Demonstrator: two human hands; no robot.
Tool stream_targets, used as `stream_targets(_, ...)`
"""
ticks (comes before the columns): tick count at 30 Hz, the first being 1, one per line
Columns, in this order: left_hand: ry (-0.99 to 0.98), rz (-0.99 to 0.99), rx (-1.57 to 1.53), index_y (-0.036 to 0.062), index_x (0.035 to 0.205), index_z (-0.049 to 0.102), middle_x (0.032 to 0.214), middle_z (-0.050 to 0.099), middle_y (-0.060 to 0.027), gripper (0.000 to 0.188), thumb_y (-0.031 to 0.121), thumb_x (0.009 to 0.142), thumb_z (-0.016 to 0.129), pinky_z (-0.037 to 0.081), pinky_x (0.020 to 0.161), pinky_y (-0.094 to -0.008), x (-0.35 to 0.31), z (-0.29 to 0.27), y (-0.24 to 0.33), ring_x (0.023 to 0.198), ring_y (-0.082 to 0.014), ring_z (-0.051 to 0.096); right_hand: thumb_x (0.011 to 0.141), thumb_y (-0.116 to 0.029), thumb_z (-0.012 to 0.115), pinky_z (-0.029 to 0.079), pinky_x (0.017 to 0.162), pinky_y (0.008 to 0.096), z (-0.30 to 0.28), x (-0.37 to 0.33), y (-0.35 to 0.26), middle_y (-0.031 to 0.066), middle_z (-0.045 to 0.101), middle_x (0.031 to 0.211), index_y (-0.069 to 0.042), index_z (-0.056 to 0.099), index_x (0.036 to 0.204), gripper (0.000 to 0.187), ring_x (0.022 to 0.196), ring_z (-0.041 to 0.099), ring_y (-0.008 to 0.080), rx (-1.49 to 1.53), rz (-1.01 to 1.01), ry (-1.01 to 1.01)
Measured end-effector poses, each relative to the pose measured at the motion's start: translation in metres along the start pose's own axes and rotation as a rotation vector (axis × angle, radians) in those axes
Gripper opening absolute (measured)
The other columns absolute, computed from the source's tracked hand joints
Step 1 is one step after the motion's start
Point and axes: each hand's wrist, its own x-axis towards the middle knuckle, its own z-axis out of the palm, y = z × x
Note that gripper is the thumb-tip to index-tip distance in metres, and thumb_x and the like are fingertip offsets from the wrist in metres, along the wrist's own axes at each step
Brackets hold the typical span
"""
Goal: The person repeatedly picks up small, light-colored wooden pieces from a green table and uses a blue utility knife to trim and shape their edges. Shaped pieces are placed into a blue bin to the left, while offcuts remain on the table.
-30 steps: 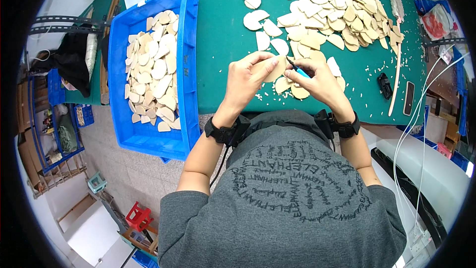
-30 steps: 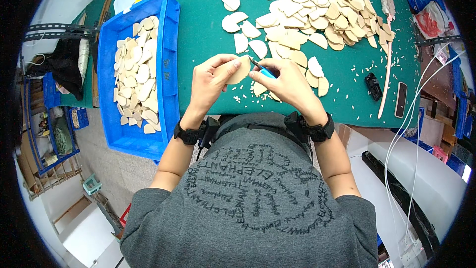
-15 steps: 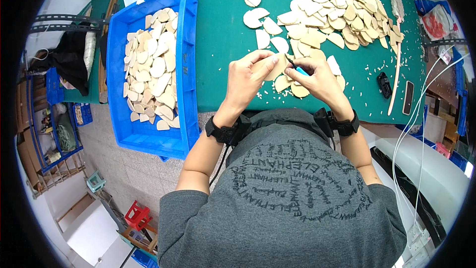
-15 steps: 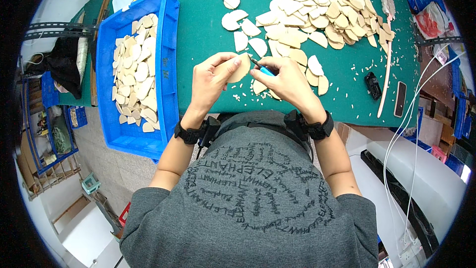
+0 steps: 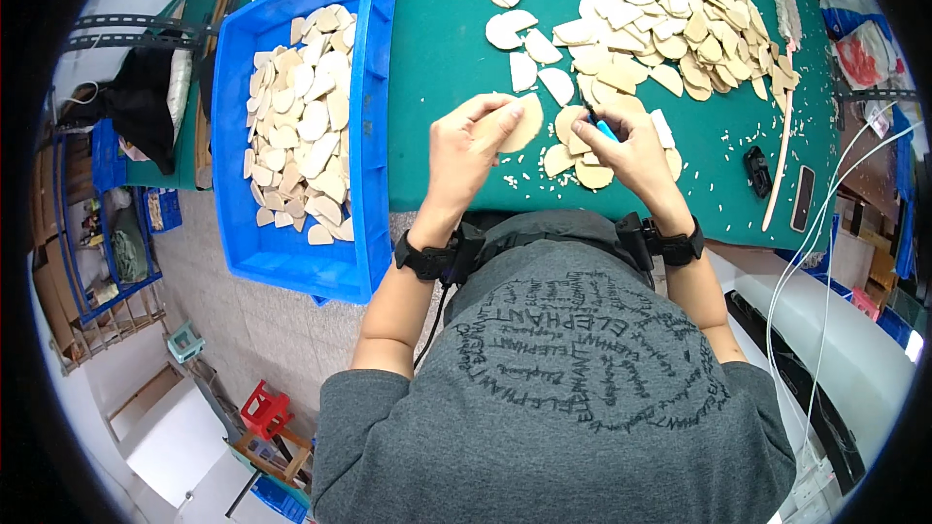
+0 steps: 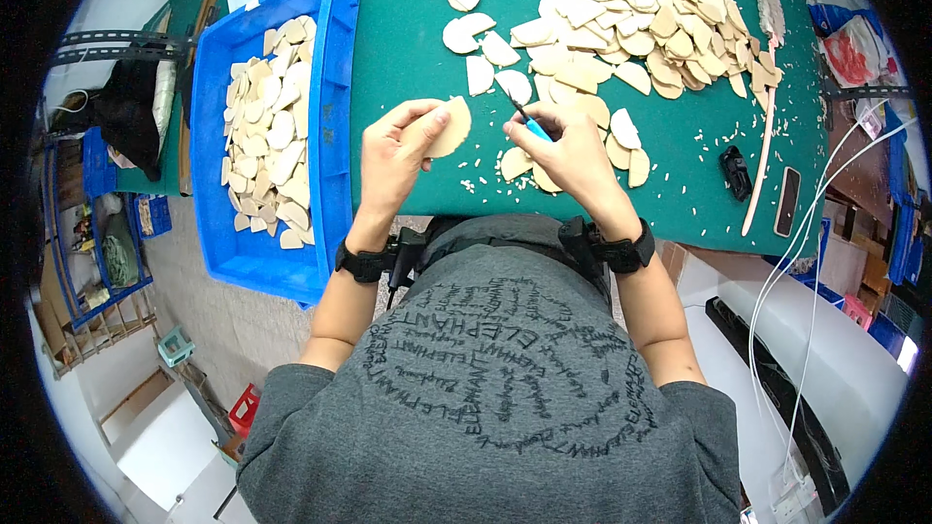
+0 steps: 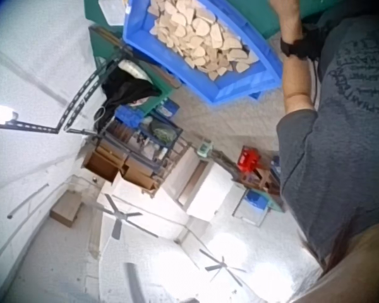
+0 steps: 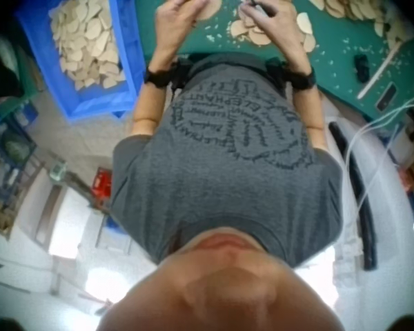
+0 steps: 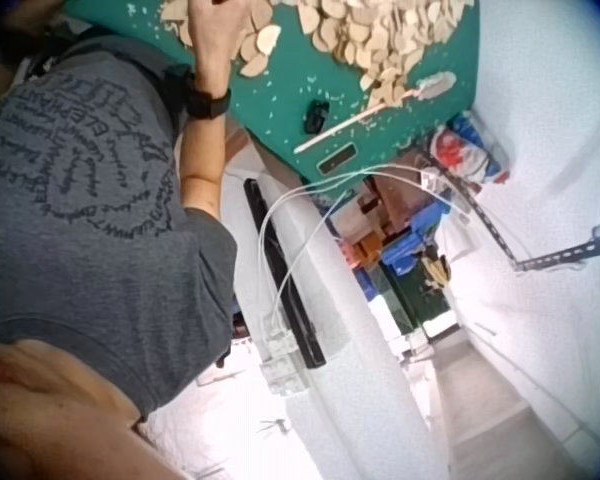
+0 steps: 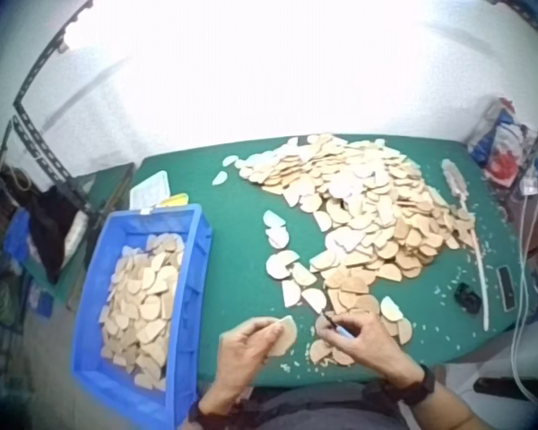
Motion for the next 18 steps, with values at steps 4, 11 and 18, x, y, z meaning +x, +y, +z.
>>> stream_targets(4, 0.414, 0.117, 0.065, 0.0003, 0.106, 0.064, 0.091, 0.065, -0.0078, 0.027, 0.021, 0.089, 0.063, 0.046, 0.067, -0.0262, 0.026, -0.092, -0.031, 0.076, -0.0108, 0.057, 0.084, -0.022, 0.069, 0.034, 0.053, 0.0190, -0.020, -0.003, 0.012, -0.0035, 0.057, 0.067, 0.000, 0.068, 0.094, 0.024, 0.059, 0.045, 0.0019, -0.010, 0.041, 0.055)
stream_targets(11, 0.305, 0.527, 0.868, 0.0104, 0.111, 0.061, 0.118, 0.055, -0.0128, 0.034, 0.020, 0.079, 0.069, 0.033, 0.100, -0.0430, 0.079, -0.036, -0.056, 0.113, -0.0319, 0.047, 0.083, -0.020, 0.069, 0.037, 0.057, 0.0183, -0.033, -0.012, 0.017, -0.0025, 0.060, 0.072, 0.001, 0.068, 0.095, 0.024, 0.064, 0.047, 0.0025, 0.063, 0.061, 0.122)
stream_targets(18, -0.615, 0.711, 0.919, 0.0129, 0.115, 0.062, 0.126, 0.056, -0.0091, 0.044, 0.007, 0.072, 0.070, 0.040, 0.101, -0.0417, 0.126, 0.075, -0.130, 0.121, -0.0300, 0.047, 0.081, -0.019, 0.070, 0.039, 0.055, 0.0189, -0.049, -0.024, 0.031, -0.0035, 0.059, 0.067, 0.001, 0.068, 0.093, 0.023, 0.060, 0.048, 0.0022, -0.034, 0.077, 0.225)
